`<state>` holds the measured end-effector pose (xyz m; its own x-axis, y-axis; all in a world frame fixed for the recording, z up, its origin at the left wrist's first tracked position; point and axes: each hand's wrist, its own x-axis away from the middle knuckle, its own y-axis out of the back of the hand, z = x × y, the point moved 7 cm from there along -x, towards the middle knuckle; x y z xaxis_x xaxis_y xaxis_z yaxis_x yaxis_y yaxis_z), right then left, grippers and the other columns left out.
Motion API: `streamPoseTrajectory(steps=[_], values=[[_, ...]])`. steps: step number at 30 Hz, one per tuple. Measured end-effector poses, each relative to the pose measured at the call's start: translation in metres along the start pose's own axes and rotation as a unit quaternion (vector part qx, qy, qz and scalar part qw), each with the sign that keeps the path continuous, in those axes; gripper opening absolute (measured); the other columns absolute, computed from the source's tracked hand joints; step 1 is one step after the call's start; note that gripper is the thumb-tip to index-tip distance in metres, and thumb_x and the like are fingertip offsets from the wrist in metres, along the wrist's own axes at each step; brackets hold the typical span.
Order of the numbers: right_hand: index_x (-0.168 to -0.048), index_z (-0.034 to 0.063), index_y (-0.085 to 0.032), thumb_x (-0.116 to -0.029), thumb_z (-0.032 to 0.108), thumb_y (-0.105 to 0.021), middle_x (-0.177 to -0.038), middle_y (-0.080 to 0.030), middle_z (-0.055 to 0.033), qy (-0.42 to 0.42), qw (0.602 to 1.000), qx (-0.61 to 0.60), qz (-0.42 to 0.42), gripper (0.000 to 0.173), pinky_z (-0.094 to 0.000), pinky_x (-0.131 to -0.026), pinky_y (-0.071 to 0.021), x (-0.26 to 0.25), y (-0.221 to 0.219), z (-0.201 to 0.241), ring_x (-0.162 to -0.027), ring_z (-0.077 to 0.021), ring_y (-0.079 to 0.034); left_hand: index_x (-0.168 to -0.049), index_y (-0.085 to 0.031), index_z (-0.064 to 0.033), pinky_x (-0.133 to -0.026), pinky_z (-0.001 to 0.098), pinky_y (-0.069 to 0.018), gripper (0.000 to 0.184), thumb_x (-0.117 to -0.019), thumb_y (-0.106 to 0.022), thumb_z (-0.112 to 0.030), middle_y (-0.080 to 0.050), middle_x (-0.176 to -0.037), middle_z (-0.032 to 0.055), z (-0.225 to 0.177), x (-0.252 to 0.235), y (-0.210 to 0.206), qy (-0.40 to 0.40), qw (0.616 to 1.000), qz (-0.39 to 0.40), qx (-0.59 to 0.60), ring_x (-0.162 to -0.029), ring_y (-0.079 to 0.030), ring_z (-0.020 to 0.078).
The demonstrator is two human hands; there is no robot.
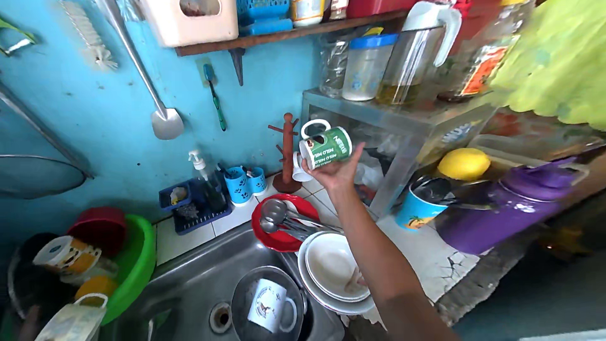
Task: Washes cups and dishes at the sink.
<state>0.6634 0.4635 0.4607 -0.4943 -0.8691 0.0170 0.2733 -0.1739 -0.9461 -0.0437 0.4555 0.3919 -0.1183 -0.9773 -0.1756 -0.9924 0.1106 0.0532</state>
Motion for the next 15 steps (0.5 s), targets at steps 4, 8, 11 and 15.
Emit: streamPoseTrajectory(steps=[4,8,11,15], values=[[-0.148,0.0231,-0.038,-0.0915,0.077,-0.03,-0.141,-0.052,-0.0182,-0.012,0.998,-0.056,-0.018,0.079,-0.0621,-0.092,-0.0523,0.005,-0.003,-0.004,-0.123,-0.0392,-0.057,-0.16,0.004,-0.0109,-0.1,0.0254,-0.0528,0.12,-0.0741,-0.076,-0.037,-0.049,-0.145,-0.0021,-0.003,0.002,-0.003,0.005,1.0,-0.02,-0.018,-0.119,-0.059,0.0013],[-0.147,0.0131,-0.037,-0.1025,0.054,-0.027,-0.147,-0.046,-0.0214,0.027,0.996,-0.084,0.003,0.062,-0.0701,-0.099,-0.0448,0.004,-0.001,-0.001,-0.133,-0.0441,-0.049,-0.159,0.007,-0.0117,-0.097,0.026,-0.0543,0.123,-0.072,-0.077,-0.038,-0.049,-0.143,-0.0024,-0.003,0.0,-0.004,0.011,1.0,-0.021,-0.021,-0.117,-0.061,0.0013],[-0.142,0.0069,-0.039,-0.1091,0.036,-0.029,-0.138,-0.051,-0.0204,0.033,0.996,-0.075,-0.017,0.045,-0.058,-0.102,-0.0499,0.004,0.006,0.001,-0.126,-0.0383,-0.056,-0.159,0.003,-0.0121,-0.1,0.0293,-0.0539,0.124,-0.0713,-0.081,-0.037,-0.05,-0.144,-0.0028,-0.004,0.0,-0.005,0.0,1.0,-0.018,-0.007,-0.12,-0.06,0.0042],[-0.131,0.0068,-0.045,-0.1111,0.028,-0.03,-0.116,-0.059,-0.0159,0.037,0.998,0.0,-0.052,0.033,-0.0471,-0.088,-0.058,0.001,0.018,0.003,-0.102,-0.0295,-0.065,-0.158,-0.003,-0.0136,-0.101,0.0325,-0.0536,0.118,-0.0742,-0.082,-0.037,-0.053,-0.141,-0.0048,-0.001,-0.005,-0.002,-0.011,1.0,-0.003,0.003,-0.121,-0.06,0.0061]])
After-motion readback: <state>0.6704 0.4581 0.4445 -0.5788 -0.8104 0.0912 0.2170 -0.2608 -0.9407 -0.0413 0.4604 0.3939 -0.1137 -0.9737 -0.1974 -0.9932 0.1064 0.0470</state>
